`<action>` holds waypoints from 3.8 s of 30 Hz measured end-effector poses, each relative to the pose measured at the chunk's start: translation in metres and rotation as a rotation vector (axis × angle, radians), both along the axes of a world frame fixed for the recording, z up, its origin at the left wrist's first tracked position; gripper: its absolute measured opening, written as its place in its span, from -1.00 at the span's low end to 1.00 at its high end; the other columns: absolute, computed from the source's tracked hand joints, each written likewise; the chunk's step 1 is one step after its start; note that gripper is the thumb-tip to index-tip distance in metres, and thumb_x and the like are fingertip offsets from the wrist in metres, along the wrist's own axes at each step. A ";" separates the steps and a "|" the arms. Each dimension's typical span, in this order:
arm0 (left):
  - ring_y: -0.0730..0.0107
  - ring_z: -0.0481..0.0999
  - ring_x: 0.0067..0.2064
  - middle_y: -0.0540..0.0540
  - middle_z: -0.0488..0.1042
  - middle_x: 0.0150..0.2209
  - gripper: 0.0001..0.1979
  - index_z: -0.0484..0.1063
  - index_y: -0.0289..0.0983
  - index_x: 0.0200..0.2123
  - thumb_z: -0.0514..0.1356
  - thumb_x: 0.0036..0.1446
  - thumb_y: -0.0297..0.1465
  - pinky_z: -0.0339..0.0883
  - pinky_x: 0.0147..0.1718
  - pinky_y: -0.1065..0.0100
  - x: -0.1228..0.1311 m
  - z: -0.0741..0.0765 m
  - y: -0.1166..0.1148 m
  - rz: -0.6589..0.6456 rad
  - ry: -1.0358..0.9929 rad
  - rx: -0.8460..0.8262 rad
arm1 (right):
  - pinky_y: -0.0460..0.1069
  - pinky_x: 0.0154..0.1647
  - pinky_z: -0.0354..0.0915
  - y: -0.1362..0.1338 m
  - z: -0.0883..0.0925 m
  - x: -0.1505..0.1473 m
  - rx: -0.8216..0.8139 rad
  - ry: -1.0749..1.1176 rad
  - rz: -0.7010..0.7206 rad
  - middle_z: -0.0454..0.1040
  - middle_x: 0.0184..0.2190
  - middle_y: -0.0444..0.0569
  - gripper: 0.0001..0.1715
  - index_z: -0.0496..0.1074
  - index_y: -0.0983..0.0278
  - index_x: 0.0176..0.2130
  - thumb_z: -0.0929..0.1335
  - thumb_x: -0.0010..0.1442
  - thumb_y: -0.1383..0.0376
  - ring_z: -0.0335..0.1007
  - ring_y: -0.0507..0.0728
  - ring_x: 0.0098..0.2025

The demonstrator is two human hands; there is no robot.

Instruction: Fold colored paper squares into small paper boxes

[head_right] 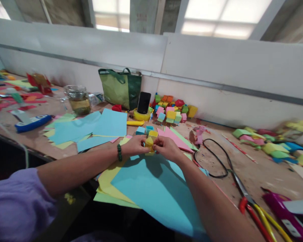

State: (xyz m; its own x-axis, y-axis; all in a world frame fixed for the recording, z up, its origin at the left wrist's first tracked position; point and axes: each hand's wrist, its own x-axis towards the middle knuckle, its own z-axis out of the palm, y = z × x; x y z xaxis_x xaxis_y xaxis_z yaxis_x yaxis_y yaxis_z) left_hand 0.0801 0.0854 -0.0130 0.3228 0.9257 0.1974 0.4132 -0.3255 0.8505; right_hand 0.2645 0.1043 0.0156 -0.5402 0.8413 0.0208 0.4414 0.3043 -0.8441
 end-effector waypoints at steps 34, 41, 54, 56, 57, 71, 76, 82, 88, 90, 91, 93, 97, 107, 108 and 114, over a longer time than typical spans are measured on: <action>0.49 0.30 -0.50 -0.01 0.40 -0.58 -0.85 0.54 -0.40 -0.49 0.17 -0.06 -0.46 0.12 -0.53 0.46 0.000 -0.004 0.006 0.013 0.019 -0.027 | -0.11 -0.58 0.04 -0.002 -0.006 -0.003 0.176 -0.221 -0.150 0.39 -0.63 -0.13 -0.81 0.53 0.33 -0.52 0.35 -0.12 0.26 0.22 0.03 -0.53; 0.49 0.32 -0.49 -0.02 0.44 -0.54 -0.84 0.56 -0.40 -0.44 0.20 -0.14 -0.48 0.16 -0.52 0.47 -0.001 -0.004 0.007 -0.004 -0.014 -0.085 | -0.11 -0.59 0.03 -0.004 -0.004 -0.004 0.177 -0.212 -0.151 0.38 -0.63 -0.14 -0.78 0.52 0.33 -0.54 0.37 -0.08 0.22 0.20 0.02 -0.55; 0.56 0.22 -0.59 0.03 0.35 -0.64 -0.86 0.54 -0.41 -0.54 0.18 -0.15 -0.48 0.06 -0.61 0.48 -0.003 -0.001 0.008 0.019 0.031 -0.107 | -0.08 -0.51 0.11 -0.006 -0.002 -0.008 0.248 -0.139 -0.094 0.42 -0.60 -0.12 -0.74 0.52 0.31 -0.53 0.39 -0.03 0.16 0.23 0.03 -0.51; 0.56 0.20 -0.60 0.03 0.33 -0.66 -0.86 0.54 -0.41 -0.56 0.18 -0.15 -0.49 0.03 -0.62 0.47 -0.004 0.000 0.007 0.020 0.049 -0.099 | -0.07 -0.49 0.15 -0.006 0.000 -0.009 0.237 -0.060 -0.120 0.42 -0.58 -0.11 -0.70 0.52 0.32 -0.51 0.39 -0.01 0.12 0.24 0.04 -0.49; 0.55 0.20 -0.60 0.03 0.34 -0.66 -0.86 0.54 -0.41 -0.56 0.18 -0.16 -0.49 0.03 -0.63 0.47 -0.004 0.001 0.007 0.019 0.056 -0.093 | -0.07 -0.48 0.16 -0.005 0.001 -0.009 0.217 -0.007 -0.140 0.43 -0.58 -0.11 -0.67 0.52 0.32 -0.50 0.39 0.00 0.09 0.25 0.04 -0.49; 0.30 0.47 -0.18 -0.17 0.51 -0.24 -0.79 0.56 -0.31 -0.23 0.17 0.13 -0.37 0.34 -0.15 0.31 -0.013 0.020 -0.007 0.094 -0.098 0.605 | 0.00 -0.23 0.38 0.008 0.006 0.005 0.028 0.412 -0.324 0.54 -0.23 0.07 -0.45 0.49 0.29 -0.26 0.18 0.18 -0.06 0.48 0.09 -0.29; 0.33 0.48 -0.19 -0.16 0.50 -0.23 -0.81 0.52 -0.24 -0.17 0.20 0.14 -0.38 0.37 -0.17 0.32 -0.019 0.022 -0.017 0.087 -0.130 0.894 | 0.01 -0.19 0.39 -0.010 0.016 0.003 -0.029 0.536 -0.091 0.55 -0.25 0.02 -0.58 0.50 0.27 -0.19 0.35 0.12 0.01 0.48 0.10 -0.26; 0.35 0.48 -0.18 -0.14 0.49 -0.22 -0.81 0.51 -0.24 -0.15 0.20 0.14 -0.43 0.38 -0.18 0.32 -0.018 0.022 -0.017 0.079 -0.140 0.896 | 0.02 -0.19 0.40 -0.020 0.023 -0.002 0.060 0.494 -0.057 0.57 -0.29 -0.01 -0.60 0.52 0.29 -0.22 0.47 -0.01 0.09 0.48 0.11 -0.26; 0.41 0.49 -0.35 -0.07 0.50 -0.38 -0.83 0.50 -0.28 -0.21 0.17 0.12 -0.50 0.36 -0.33 0.40 -0.011 0.020 -0.014 0.088 -0.011 0.774 | 0.08 -0.13 0.36 -0.020 0.020 -0.001 0.487 0.178 -0.078 0.56 -0.22 0.01 -0.69 0.51 0.25 -0.22 0.44 0.00 0.18 0.46 0.18 -0.17; 0.42 0.47 -0.39 -0.02 0.49 -0.41 -0.67 0.41 -0.28 -0.05 0.19 0.07 -0.51 0.35 -0.36 0.40 -0.009 0.019 -0.014 0.145 0.079 0.706 | 0.08 -0.11 0.34 -0.021 0.017 -0.003 0.582 0.052 -0.126 0.57 -0.27 -0.02 -0.79 0.52 0.23 -0.29 0.43 -0.03 0.28 0.46 0.18 -0.19; 0.42 0.46 -0.40 0.00 0.48 -0.42 -0.55 0.34 -0.27 0.05 0.19 0.04 -0.52 0.35 -0.36 0.40 -0.008 0.018 -0.015 0.165 0.126 0.676 | 0.07 -0.14 0.34 -0.021 0.016 -0.004 0.590 0.002 -0.154 0.57 -0.31 -0.04 -0.84 0.51 0.23 -0.33 0.41 -0.04 0.32 0.46 0.17 -0.22; 0.40 0.46 -0.38 0.03 0.48 -0.41 -0.36 0.14 -0.23 0.21 0.19 0.03 -0.52 0.35 -0.35 0.39 -0.006 0.016 -0.017 0.169 0.201 0.640 | 0.04 -0.21 0.34 -0.021 0.013 -0.006 0.568 -0.075 -0.179 0.56 -0.37 -0.05 -0.90 0.50 0.23 -0.40 0.39 -0.03 0.36 0.45 0.15 -0.28; 0.38 0.46 -0.33 0.01 0.47 -0.36 -0.24 -0.06 -0.18 0.31 0.18 0.07 -0.48 0.36 -0.26 0.34 -0.003 0.016 -0.021 0.104 0.134 0.660 | 0.03 -0.27 0.34 -0.019 0.009 -0.006 0.649 -0.066 -0.169 0.55 -0.41 -0.04 -0.98 0.50 0.24 -0.42 0.41 0.03 0.33 0.45 0.15 -0.32; 0.29 0.39 -0.09 -0.19 0.35 -0.09 -0.60 0.22 -0.27 0.16 -0.05 0.31 -0.30 0.33 -0.12 0.24 -0.010 0.024 -0.022 0.118 -0.387 0.616 | 0.04 -0.20 0.37 -0.025 0.018 0.001 1.171 0.322 -0.184 0.50 -0.28 -0.02 -0.82 0.50 0.20 -0.27 0.41 0.11 0.45 0.44 0.12 -0.23; 0.27 0.38 -0.07 -0.20 0.35 -0.08 -0.62 0.25 -0.26 0.14 -0.03 0.30 -0.30 0.33 -0.11 0.23 -0.011 0.024 -0.023 0.096 -0.365 0.646 | 0.04 -0.21 0.37 -0.026 0.018 0.002 1.207 0.308 -0.165 0.49 -0.27 -0.01 -0.79 0.50 0.20 -0.25 0.42 0.09 0.46 0.44 0.12 -0.23; 0.18 0.38 0.02 -0.24 0.38 -0.05 -0.60 0.42 -0.30 -0.01 0.25 0.03 -0.38 0.27 0.05 0.15 -0.008 0.027 -0.027 -0.013 -0.229 0.855 | 0.03 -0.25 0.38 -0.026 0.015 0.002 1.326 0.181 -0.099 0.47 -0.24 0.02 -0.69 0.48 0.21 -0.20 0.45 0.03 0.49 0.41 0.12 -0.23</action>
State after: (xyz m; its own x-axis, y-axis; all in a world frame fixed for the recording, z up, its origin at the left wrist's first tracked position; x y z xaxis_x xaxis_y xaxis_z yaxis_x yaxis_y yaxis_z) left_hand 0.0719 0.0587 0.0139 0.2000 0.4284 0.8812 0.2545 -0.8912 0.3755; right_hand 0.2668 0.0783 0.0308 -0.3816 0.1656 0.9094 0.4234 0.9058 0.0127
